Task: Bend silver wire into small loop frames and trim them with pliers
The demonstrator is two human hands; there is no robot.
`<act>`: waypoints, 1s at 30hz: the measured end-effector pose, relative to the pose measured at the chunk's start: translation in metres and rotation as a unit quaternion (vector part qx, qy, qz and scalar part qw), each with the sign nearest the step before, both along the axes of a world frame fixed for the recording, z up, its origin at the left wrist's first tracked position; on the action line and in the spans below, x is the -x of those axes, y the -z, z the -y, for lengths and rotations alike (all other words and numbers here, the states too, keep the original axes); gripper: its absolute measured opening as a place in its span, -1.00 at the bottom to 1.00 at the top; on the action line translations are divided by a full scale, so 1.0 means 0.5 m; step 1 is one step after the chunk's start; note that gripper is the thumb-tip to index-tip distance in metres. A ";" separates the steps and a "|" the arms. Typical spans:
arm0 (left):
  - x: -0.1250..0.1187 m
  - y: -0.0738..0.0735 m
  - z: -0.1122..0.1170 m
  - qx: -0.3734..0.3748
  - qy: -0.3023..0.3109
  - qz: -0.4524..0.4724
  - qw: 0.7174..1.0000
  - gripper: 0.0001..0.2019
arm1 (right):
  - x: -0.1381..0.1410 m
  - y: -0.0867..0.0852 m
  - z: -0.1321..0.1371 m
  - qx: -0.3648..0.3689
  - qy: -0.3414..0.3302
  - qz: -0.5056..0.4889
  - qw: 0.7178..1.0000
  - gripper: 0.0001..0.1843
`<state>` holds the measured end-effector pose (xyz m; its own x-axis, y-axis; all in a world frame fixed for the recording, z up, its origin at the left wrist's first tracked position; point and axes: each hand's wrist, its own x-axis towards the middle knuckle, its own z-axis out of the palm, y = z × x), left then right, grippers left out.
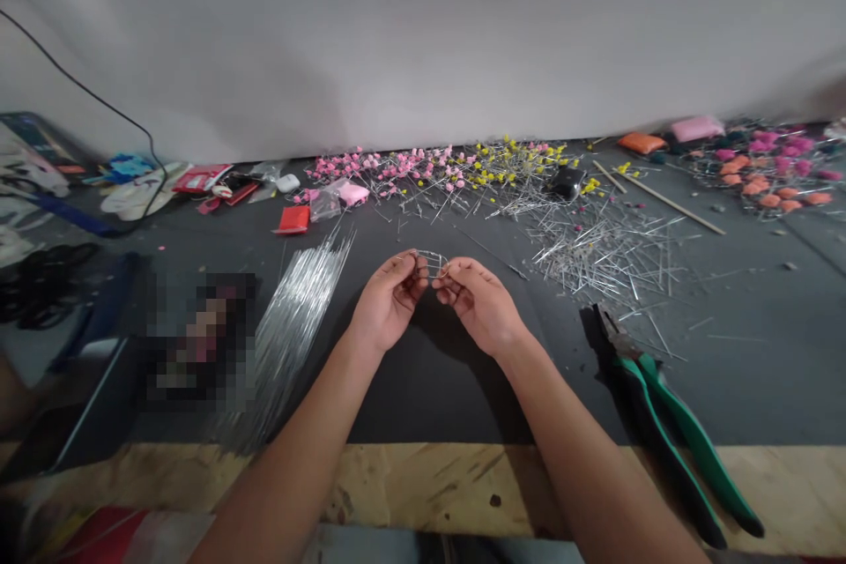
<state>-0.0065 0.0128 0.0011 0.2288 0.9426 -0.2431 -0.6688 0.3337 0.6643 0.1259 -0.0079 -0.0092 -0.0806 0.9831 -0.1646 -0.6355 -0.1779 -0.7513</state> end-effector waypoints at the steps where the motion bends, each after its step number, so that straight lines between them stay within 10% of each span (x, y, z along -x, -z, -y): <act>1: 0.001 0.000 0.000 0.002 0.007 0.004 1.000 -0.85 | -0.002 -0.001 0.000 0.003 -0.009 -0.004 1.000 -0.94; 13: -0.011 0.008 -0.003 -0.056 -0.111 -0.119 0.985 -0.81 | 0.004 0.022 -0.008 -0.026 0.131 0.262 0.956 -0.79; 30: -0.015 0.011 0.004 -0.109 -0.117 -0.252 0.954 -0.79 | 0.006 0.023 -0.005 -0.020 0.121 0.396 0.910 -0.66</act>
<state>0.0007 0.0107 -0.0042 -0.0892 0.9943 -0.0590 -0.2851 0.0313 0.9580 0.1230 -0.0053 -0.0207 0.2668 0.9629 -0.0409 0.0907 -0.0674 -0.9936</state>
